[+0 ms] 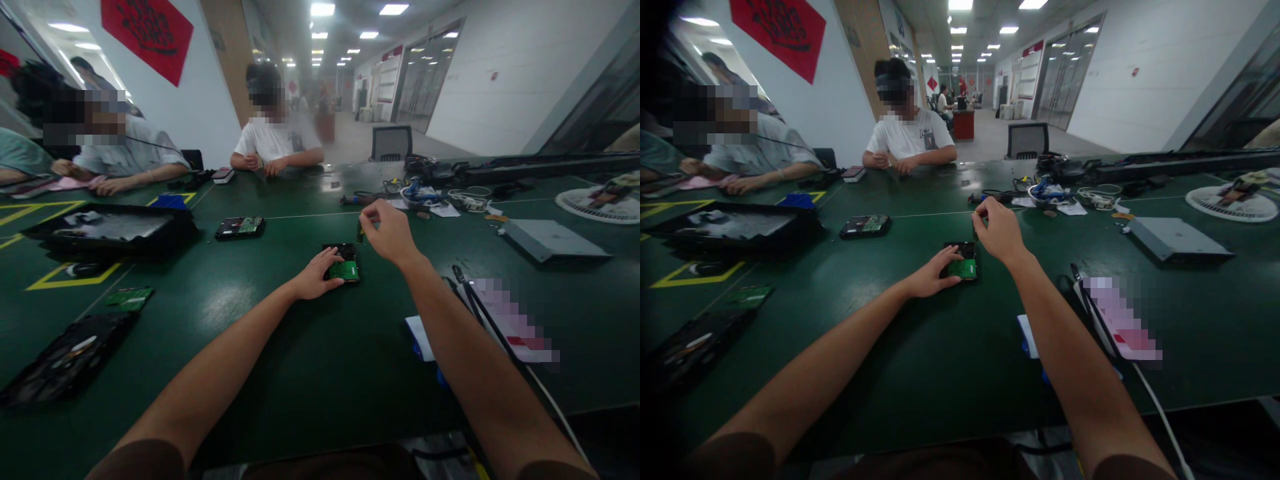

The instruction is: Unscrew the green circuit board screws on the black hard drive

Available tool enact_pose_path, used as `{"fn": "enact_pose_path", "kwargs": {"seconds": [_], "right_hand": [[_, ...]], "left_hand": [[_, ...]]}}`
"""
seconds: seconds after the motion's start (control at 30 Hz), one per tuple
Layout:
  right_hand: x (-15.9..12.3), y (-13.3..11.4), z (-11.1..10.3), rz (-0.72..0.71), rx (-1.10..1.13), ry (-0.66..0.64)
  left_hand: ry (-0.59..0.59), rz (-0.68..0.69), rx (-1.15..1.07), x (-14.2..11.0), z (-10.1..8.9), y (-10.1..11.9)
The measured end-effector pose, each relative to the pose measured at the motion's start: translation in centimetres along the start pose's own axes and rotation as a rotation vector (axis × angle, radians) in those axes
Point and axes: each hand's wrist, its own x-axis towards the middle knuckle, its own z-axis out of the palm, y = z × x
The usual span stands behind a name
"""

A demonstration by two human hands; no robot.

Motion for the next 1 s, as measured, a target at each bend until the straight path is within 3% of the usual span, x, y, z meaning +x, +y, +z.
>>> {"fn": "enact_pose_path", "kwargs": {"seconds": [1.0], "right_hand": [[0.1,-0.01,-0.12,0.018,0.004,-0.011]], "left_hand": [[0.01,0.0,-0.02,0.0,0.03,-0.08]]}}
